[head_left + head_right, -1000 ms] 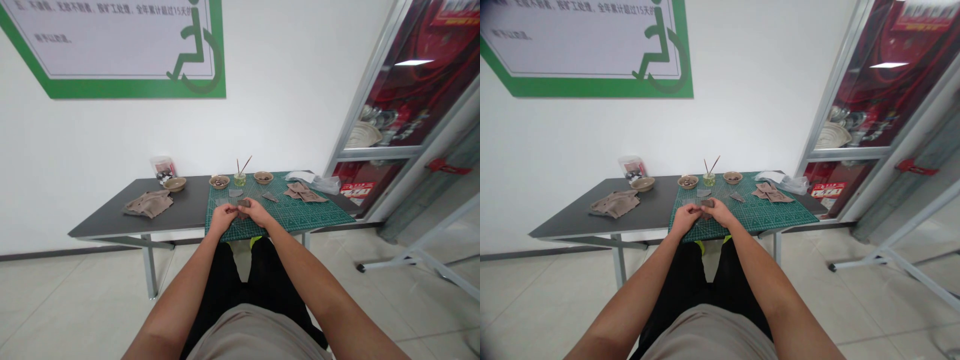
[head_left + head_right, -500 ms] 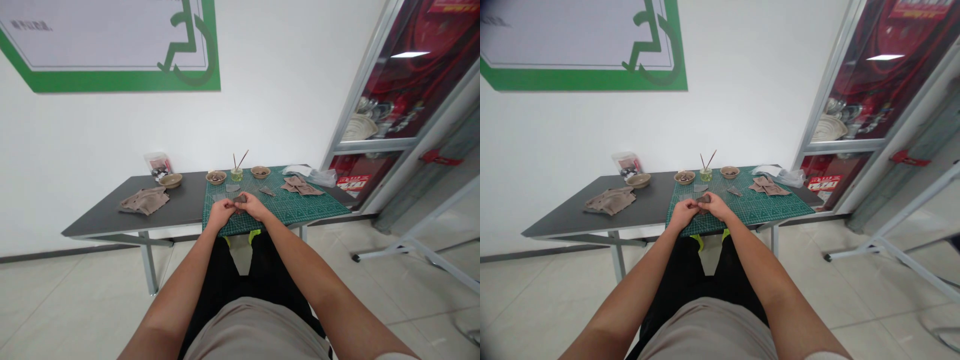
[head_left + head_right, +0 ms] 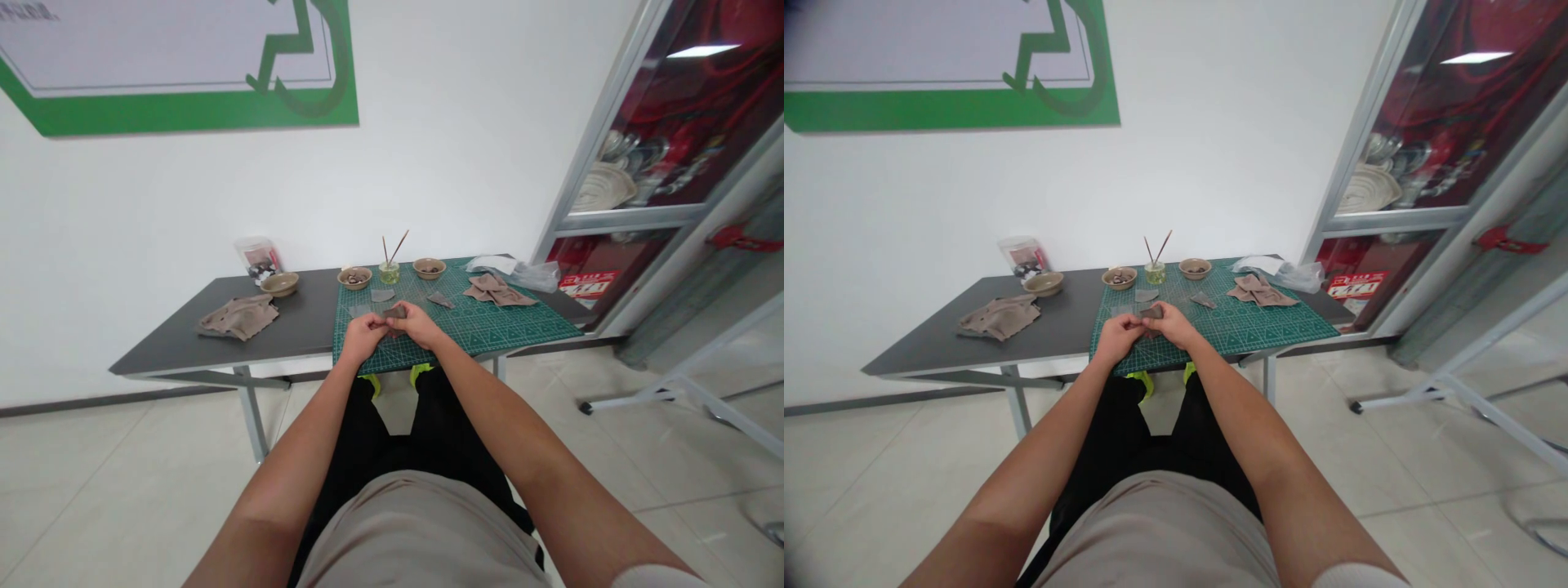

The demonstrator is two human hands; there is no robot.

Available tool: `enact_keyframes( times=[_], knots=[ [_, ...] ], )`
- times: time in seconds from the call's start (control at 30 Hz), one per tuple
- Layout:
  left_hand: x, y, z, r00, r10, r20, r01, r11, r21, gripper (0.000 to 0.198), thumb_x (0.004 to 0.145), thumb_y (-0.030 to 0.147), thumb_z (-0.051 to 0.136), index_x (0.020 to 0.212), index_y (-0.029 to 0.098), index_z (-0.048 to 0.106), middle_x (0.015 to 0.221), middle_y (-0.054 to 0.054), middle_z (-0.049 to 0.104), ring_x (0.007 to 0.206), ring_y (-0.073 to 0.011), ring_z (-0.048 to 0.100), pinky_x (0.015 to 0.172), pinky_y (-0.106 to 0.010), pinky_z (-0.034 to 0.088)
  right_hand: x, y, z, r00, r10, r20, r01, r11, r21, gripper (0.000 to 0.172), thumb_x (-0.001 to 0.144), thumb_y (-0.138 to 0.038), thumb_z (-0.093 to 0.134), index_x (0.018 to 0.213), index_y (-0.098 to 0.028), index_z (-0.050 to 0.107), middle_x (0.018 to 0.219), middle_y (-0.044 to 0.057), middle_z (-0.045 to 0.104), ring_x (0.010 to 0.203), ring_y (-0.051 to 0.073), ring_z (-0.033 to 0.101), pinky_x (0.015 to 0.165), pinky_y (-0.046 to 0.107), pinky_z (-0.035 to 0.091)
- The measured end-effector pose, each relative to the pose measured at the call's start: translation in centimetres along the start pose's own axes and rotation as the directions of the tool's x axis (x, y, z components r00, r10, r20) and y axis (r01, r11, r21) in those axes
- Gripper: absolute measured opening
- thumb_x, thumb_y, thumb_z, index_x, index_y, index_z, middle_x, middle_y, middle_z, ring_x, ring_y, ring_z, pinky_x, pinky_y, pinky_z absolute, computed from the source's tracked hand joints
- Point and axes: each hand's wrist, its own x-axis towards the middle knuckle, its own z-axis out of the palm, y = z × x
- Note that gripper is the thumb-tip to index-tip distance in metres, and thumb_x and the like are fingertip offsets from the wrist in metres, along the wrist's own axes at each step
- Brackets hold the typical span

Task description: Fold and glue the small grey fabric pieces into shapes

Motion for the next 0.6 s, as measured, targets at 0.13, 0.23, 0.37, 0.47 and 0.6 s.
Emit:
enact_keyframes(
  times=[0.13,0.23,0.37,0.47,0.6],
  knots=[
    [0.23,-0.39,-0.13,1.000,-0.014,-0.010,0.013,0.997,-0.079,0.013,0.068,0.030,0.071,0.071,0.017,0.067,0.067,0.001,0.068,0.063,-0.0130,0.059,0.063,-0.025,0.044,-0.22,-0.23,0.04,1.000,-0.019,-0.010,0.019,0.999,0.031,0.048,0.062,-0.045,0.082,0.085,-0.021,0.048,0.065,-0.004,0.061,0.054,0.013,0.057,0.055,0.028,0.046],
    [0.23,-0.39,-0.20,0.999,-0.013,-0.036,0.010,0.997,-0.070,0.012,0.069,0.028,0.070,0.070,0.016,0.066,0.065,0.001,0.067,0.061,-0.0122,0.057,0.061,-0.024,0.043,-0.15,-0.22,0.14,1.000,-0.019,-0.024,0.019,1.000,0.018,0.046,0.062,-0.044,0.082,0.083,-0.020,0.049,0.066,-0.004,0.060,0.058,0.012,0.056,0.059,0.028,0.046],
    [0.16,0.09,-0.32,0.999,0.013,-0.030,-0.011,0.998,0.067,0.009,0.070,0.024,0.065,0.065,0.016,0.063,0.058,0.004,0.060,0.057,-0.0105,0.051,0.057,-0.023,0.038,0.02,-0.05,0.13,0.998,-0.045,-0.035,0.041,0.992,-0.117,0.043,0.061,-0.040,0.083,0.083,-0.018,0.053,0.068,-0.006,0.056,0.061,0.010,0.051,0.060,0.024,0.042],
    [0.30,0.19,-0.40,1.000,0.000,0.026,-0.002,0.997,0.073,0.010,0.069,0.025,0.066,0.065,0.016,0.063,0.056,0.005,0.057,0.055,-0.0100,0.049,0.056,-0.022,0.036,0.02,-0.02,0.06,0.998,-0.042,-0.043,0.036,0.991,-0.131,0.044,0.059,-0.039,0.084,0.082,-0.018,0.053,0.066,-0.006,0.055,0.060,0.010,0.050,0.058,0.024,0.041],
    [0.48,-0.01,-0.40,1.000,-0.018,0.020,0.018,1.000,-0.016,0.012,0.068,0.028,0.069,0.067,0.017,0.064,0.059,0.004,0.060,0.057,-0.0102,0.050,0.057,-0.023,0.038,-0.05,-0.13,0.05,0.999,0.014,-0.043,-0.013,1.000,0.022,0.051,0.055,-0.041,0.086,0.083,-0.019,0.050,0.067,-0.005,0.058,0.058,0.011,0.054,0.058,0.027,0.046]
  ],
)
